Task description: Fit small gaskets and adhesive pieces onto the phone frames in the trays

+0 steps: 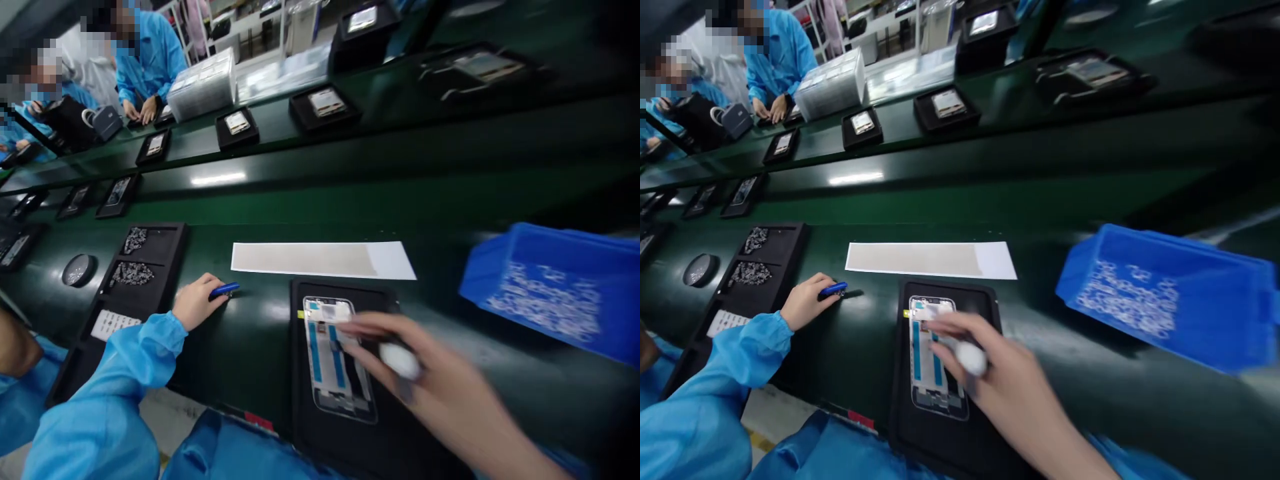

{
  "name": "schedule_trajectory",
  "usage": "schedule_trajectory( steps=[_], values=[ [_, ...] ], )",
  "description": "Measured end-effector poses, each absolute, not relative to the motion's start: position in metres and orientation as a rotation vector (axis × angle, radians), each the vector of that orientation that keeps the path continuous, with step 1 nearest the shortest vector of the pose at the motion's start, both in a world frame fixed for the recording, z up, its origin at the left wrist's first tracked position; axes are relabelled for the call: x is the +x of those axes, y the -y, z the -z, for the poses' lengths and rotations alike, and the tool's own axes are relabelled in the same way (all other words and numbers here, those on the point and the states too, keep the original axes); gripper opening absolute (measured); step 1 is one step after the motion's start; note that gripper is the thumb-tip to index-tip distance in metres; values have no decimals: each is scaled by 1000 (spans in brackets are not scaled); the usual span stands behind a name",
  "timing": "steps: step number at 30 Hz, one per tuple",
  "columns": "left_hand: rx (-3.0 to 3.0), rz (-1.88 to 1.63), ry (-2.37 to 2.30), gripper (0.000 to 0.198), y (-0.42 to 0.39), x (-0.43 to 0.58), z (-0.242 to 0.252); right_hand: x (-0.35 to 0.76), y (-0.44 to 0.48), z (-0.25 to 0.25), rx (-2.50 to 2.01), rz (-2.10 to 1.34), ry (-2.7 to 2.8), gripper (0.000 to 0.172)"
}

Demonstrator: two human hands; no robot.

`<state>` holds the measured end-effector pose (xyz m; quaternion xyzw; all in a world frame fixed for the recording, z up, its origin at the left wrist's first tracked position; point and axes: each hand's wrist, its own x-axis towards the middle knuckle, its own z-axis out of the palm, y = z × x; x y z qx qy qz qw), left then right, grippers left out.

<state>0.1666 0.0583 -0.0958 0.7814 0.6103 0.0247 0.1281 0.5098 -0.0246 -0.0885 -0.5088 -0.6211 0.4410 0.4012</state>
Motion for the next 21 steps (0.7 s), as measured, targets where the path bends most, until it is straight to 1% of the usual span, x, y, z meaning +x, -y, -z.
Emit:
schedule_trajectory(
  steps=[3,6,11,16,21],
  values=[
    [2245,-182,-1750,17,-53,173,95,462,-26,83,-1154,-1395,1585,23],
    [2217,-294,-1737,14,-46,182,96,415,-61,93,-1212,-1501,1531,24],
    [2188,-478,-1776,12,-34,194,106,382,-72,111,-1204,-1482,1537,25],
    [2157,-651,-1789,15,-26,203,117,382,-66,116,-1186,-1460,1502,23],
    [2133,-784,-1734,17,-26,207,124,381,-68,123,-1153,-1525,1418,22]
  ],
)
